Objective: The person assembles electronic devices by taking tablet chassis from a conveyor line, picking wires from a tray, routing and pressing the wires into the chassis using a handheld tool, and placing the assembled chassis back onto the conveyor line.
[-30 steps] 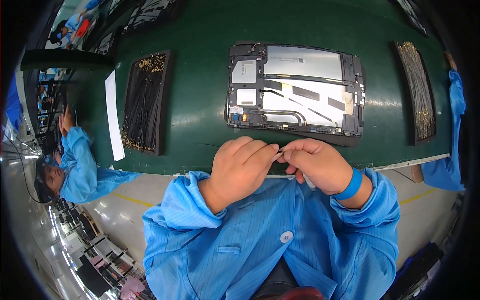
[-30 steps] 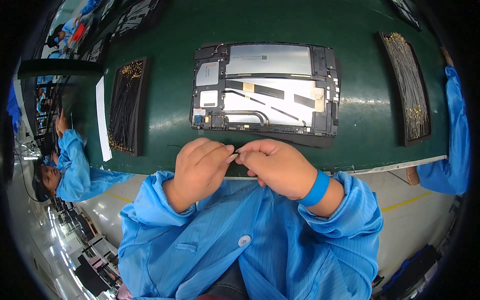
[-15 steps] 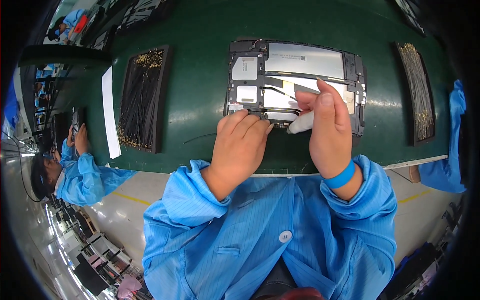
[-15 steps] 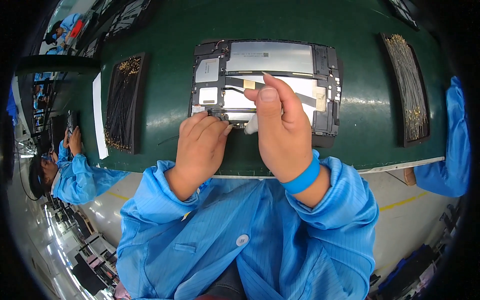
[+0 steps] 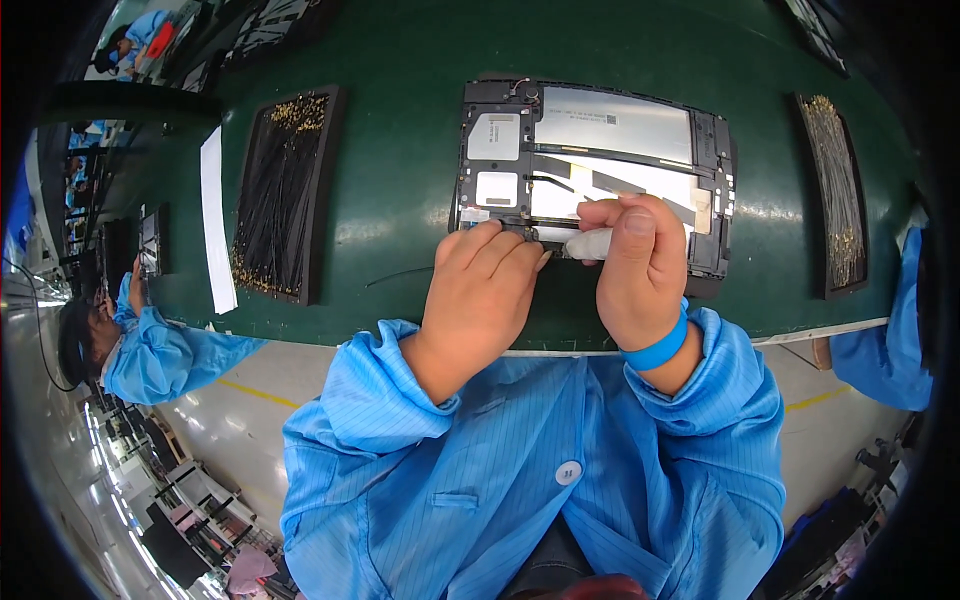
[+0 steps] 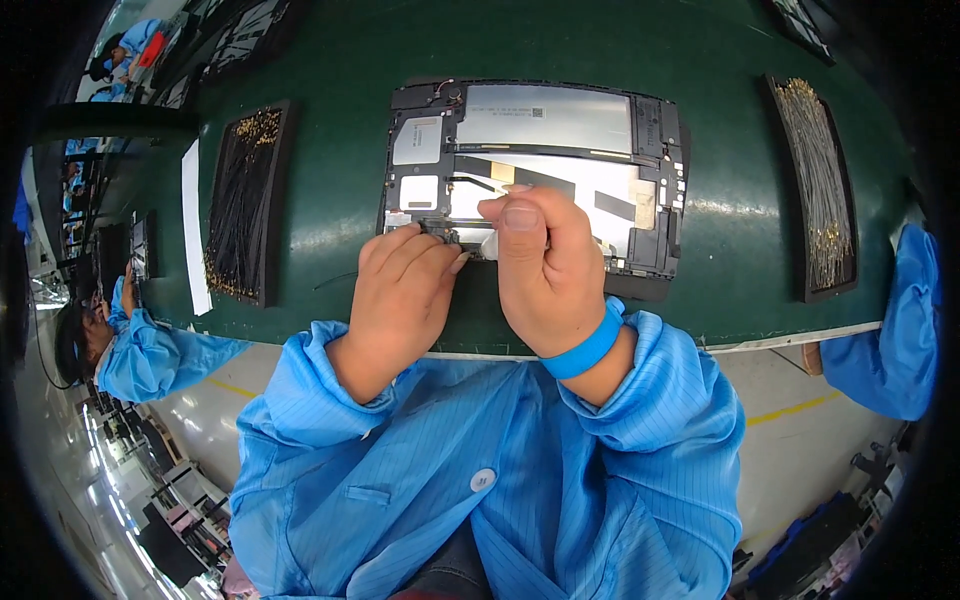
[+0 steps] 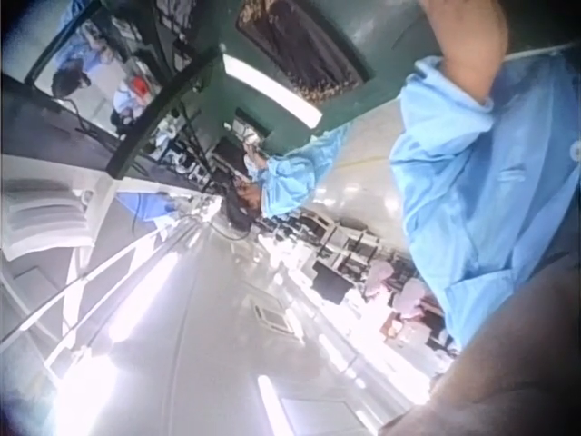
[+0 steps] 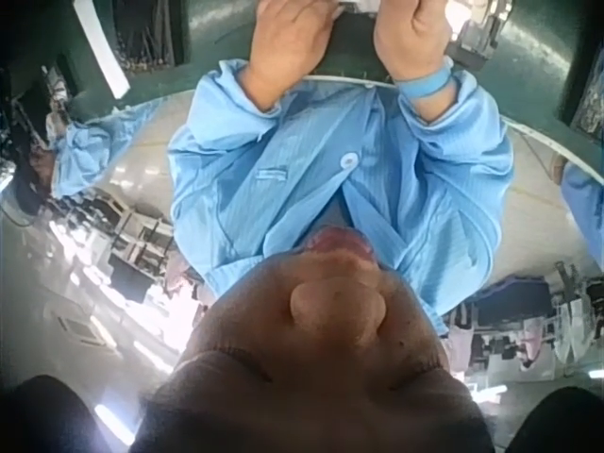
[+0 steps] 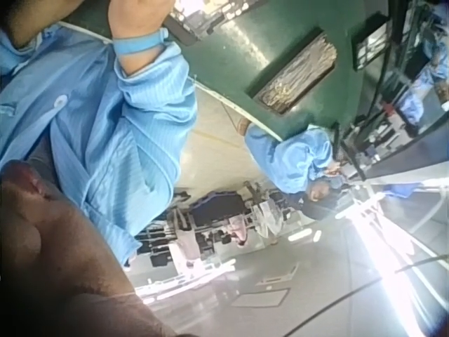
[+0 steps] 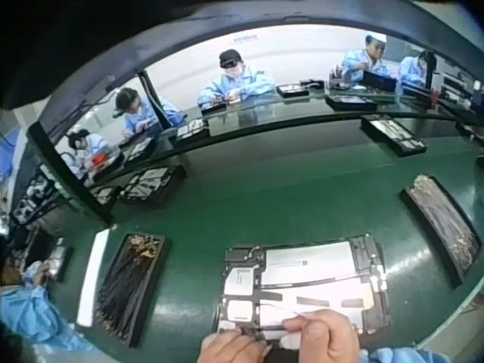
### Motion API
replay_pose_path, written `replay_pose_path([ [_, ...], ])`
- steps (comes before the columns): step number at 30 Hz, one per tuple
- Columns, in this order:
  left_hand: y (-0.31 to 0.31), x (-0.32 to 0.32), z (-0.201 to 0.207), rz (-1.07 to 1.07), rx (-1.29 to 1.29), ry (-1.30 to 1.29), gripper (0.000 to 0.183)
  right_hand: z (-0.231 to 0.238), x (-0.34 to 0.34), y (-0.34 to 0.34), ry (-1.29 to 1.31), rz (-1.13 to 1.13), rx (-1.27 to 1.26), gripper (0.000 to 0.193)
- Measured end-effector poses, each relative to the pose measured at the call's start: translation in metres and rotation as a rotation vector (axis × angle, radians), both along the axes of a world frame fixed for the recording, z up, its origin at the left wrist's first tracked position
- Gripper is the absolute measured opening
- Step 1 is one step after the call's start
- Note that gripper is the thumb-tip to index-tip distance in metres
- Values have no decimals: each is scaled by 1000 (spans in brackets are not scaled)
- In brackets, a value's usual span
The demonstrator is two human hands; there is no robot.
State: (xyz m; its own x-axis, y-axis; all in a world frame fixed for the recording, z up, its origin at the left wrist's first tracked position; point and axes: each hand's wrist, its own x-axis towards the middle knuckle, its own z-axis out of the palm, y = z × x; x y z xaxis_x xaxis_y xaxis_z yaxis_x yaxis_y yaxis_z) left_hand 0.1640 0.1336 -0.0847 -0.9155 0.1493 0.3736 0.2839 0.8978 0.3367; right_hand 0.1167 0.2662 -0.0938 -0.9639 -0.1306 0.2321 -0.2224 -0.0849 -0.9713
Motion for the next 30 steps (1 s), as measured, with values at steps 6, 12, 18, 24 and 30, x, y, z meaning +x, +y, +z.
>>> replay_pose_path([
  [6, 0, -1, 0, 3, 4, 3, 16, -3, 0, 1, 0, -2, 11, 20],
  [12, 1, -1, 0, -2, -1, 1, 16, 3, -2, 1, -29, -4, 51, 17],
  [18, -7, 7, 0, -60, -5, -88, 25, 34, -16, -15, 384, 318, 637, 17],
  [24, -4, 5, 1, -35, -44, -106, 28, 29, -12, -13, 451, 250, 600, 19],
  [30, 1, 2, 4, 13, -28, -95, 13, 23, -20, -11, -17, 139, 266, 22],
])
